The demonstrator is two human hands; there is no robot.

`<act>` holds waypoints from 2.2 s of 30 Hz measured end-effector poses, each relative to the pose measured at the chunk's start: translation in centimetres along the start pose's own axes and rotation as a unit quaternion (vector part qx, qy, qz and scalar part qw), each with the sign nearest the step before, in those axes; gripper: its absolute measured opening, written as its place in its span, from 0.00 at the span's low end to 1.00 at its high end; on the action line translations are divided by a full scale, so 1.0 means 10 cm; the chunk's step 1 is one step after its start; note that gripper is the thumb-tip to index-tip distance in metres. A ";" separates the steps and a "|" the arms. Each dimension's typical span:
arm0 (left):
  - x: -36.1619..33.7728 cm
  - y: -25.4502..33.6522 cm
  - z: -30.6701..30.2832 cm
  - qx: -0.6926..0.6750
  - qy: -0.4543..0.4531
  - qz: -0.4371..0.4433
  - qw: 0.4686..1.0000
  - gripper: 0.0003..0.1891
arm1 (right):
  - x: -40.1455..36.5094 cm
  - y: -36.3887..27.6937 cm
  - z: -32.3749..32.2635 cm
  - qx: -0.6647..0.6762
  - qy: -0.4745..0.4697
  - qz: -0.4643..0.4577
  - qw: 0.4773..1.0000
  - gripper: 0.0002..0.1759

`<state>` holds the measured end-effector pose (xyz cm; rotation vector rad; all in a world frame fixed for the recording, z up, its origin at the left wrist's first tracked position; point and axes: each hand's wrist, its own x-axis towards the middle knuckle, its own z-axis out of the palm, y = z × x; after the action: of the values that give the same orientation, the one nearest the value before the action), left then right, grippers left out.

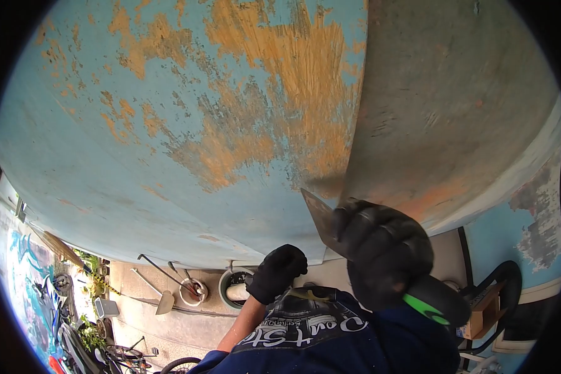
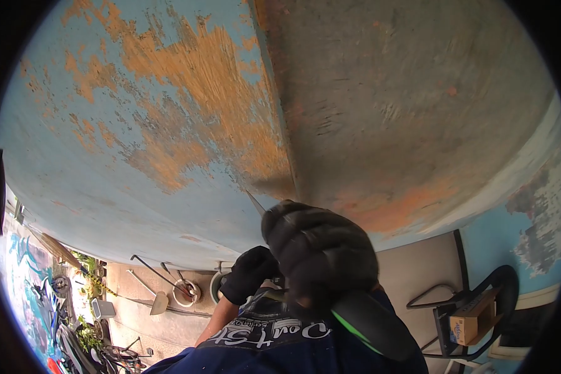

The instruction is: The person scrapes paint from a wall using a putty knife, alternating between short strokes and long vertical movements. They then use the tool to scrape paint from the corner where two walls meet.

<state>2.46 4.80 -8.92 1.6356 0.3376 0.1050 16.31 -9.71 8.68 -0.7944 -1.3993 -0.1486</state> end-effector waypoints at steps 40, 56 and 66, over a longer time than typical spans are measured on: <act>-0.17 0.66 0.12 -0.174 -0.114 0.180 0.961 0.14 | -0.42 0.25 0.36 0.154 0.149 -0.073 0.974 0.24; 0.28 1.36 0.29 -0.095 0.110 0.220 0.965 0.11 | -1.35 -0.46 0.47 0.084 0.072 0.487 0.866 0.26; 0.33 1.34 0.31 0.002 0.185 0.263 0.947 0.12 | -1.25 -0.30 0.67 -0.165 0.112 0.401 0.894 0.22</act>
<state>8.54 1.96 3.57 1.6730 0.1755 0.8234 6.65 -12.50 -1.76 -1.5315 -0.7444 0.1694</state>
